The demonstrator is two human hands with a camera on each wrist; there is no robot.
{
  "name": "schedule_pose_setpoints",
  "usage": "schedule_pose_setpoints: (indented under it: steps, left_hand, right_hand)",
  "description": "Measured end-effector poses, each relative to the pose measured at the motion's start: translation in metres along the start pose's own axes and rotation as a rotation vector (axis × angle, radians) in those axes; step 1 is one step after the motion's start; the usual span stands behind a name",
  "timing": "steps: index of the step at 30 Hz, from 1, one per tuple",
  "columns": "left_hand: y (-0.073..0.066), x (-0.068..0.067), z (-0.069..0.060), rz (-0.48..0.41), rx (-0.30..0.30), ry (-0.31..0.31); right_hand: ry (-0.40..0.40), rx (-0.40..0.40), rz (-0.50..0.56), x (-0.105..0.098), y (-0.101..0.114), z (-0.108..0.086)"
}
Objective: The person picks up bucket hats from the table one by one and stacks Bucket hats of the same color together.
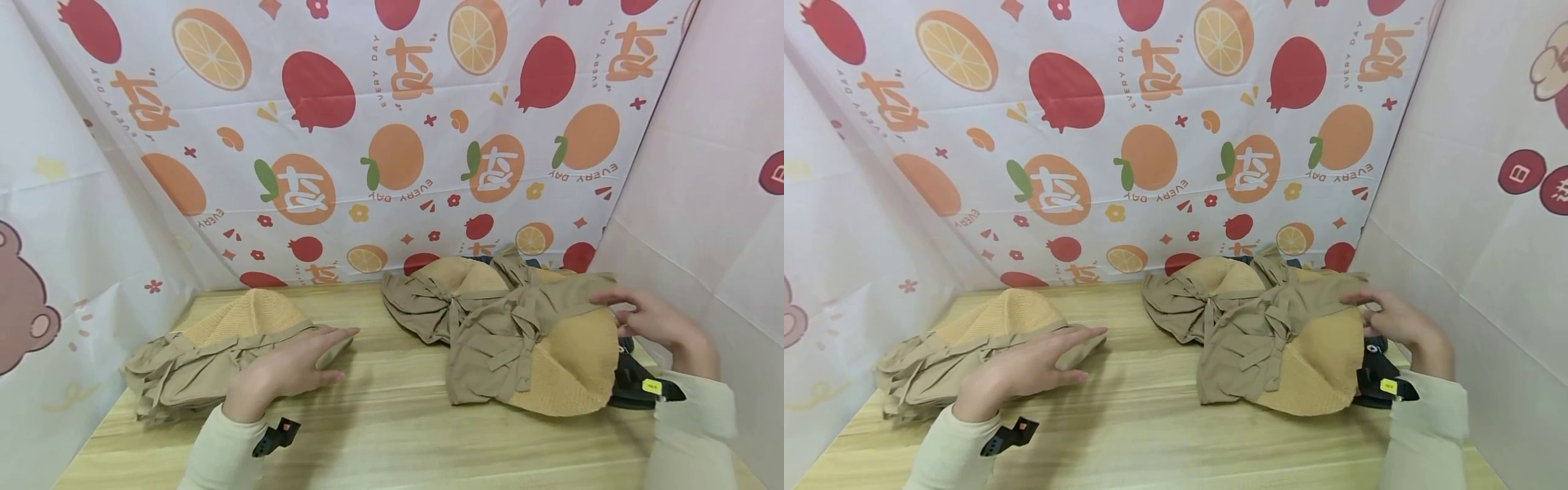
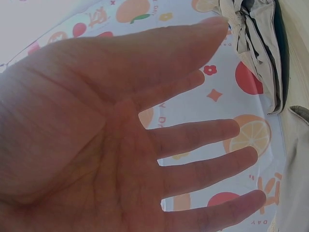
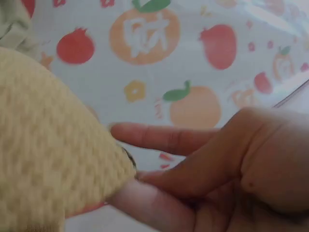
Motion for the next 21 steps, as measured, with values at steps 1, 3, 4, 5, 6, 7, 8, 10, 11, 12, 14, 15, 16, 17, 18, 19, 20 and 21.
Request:
schedule_pose_setpoints:
  steps: [1, 3, 4, 5, 6, 7, 8, 10, 11, 12, 14, 15, 16, 17, 18, 19, 20, 21]
  left_hand:
    - [0.000, 0.000, 0.000, 0.000, 0.000, -0.001]
    - [0.000, 0.000, -0.001, -0.003, 0.000, -0.003]
    - [0.000, 0.000, -0.001, -0.004, 0.000, -0.002]
    - [0.000, 0.000, -0.001, -0.005, -0.001, -0.003]
    - [0.000, 0.000, -0.001, -0.007, -0.002, -0.002]
    - [0.000, 0.000, -0.001, -0.008, -0.002, -0.002]
    - [0.000, 0.000, -0.001, -0.010, -0.002, -0.001]
    - [0.000, 0.001, -0.001, -0.011, -0.005, 0.001]
    - [0.000, 0.001, -0.001, -0.009, -0.006, 0.001]
    - [0.000, 0.001, -0.001, -0.009, -0.007, 0.002]
    - [0.000, 0.001, -0.001, -0.003, -0.007, 0.000]
    - [0.000, 0.001, -0.001, 0.001, -0.007, 0.000]
    - [0.000, 0.000, -0.001, 0.004, -0.007, -0.001]
    - [0.000, 0.000, -0.001, 0.007, -0.007, -0.002]
    - [0.000, 0.000, -0.001, 0.007, -0.008, -0.002]
    - [0.000, 0.000, -0.002, 0.008, -0.009, -0.003]
    - [0.000, 0.000, -0.002, 0.007, -0.010, -0.003]
    - [0.000, 0.000, -0.002, 0.006, -0.011, -0.002]
  right_hand:
    - [-0.012, -0.026, -0.021, 0.000, 0.005, 0.000]
    - [-0.025, -0.051, -0.049, 0.001, 0.013, -0.001]
    - [-0.020, -0.054, -0.053, 0.002, 0.017, -0.001]
    - [-0.016, -0.049, -0.052, 0.003, 0.020, 0.000]
    - [-0.011, -0.049, -0.058, 0.005, 0.023, 0.000]
    - [-0.012, -0.053, -0.072, 0.006, 0.026, 0.001]
    - [-0.010, -0.053, -0.083, 0.008, 0.028, 0.002]
    - [-0.013, -0.055, -0.115, 0.011, 0.033, 0.005]
    - [-0.020, -0.057, -0.136, 0.012, 0.035, 0.007]
    - [-0.028, -0.063, -0.155, 0.014, 0.037, 0.008]
    - [-0.039, -0.078, -0.172, 0.017, 0.042, 0.012]
    - [-0.041, -0.090, -0.182, 0.020, 0.044, 0.014]
    - [-0.043, -0.103, -0.197, 0.022, 0.046, 0.017]
    - [-0.042, -0.115, -0.206, 0.025, 0.049, 0.020]
    - [-0.040, -0.128, -0.215, 0.029, 0.053, 0.023]
    - [-0.047, -0.141, -0.232, 0.032, 0.056, 0.027]
    - [-0.055, -0.159, -0.252, 0.035, 0.060, 0.031]
    - [-0.063, -0.179, -0.270, 0.038, 0.064, 0.035]
Point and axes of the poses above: each hand's wrist, its own z-axis towards the middle knuckle, its own x-axis out of the palm, y = z × x, the point moved 5 cm from there along z, towards the middle knuckle, and after that the axes turned 7 degrees about y, right-handed, at the moved point
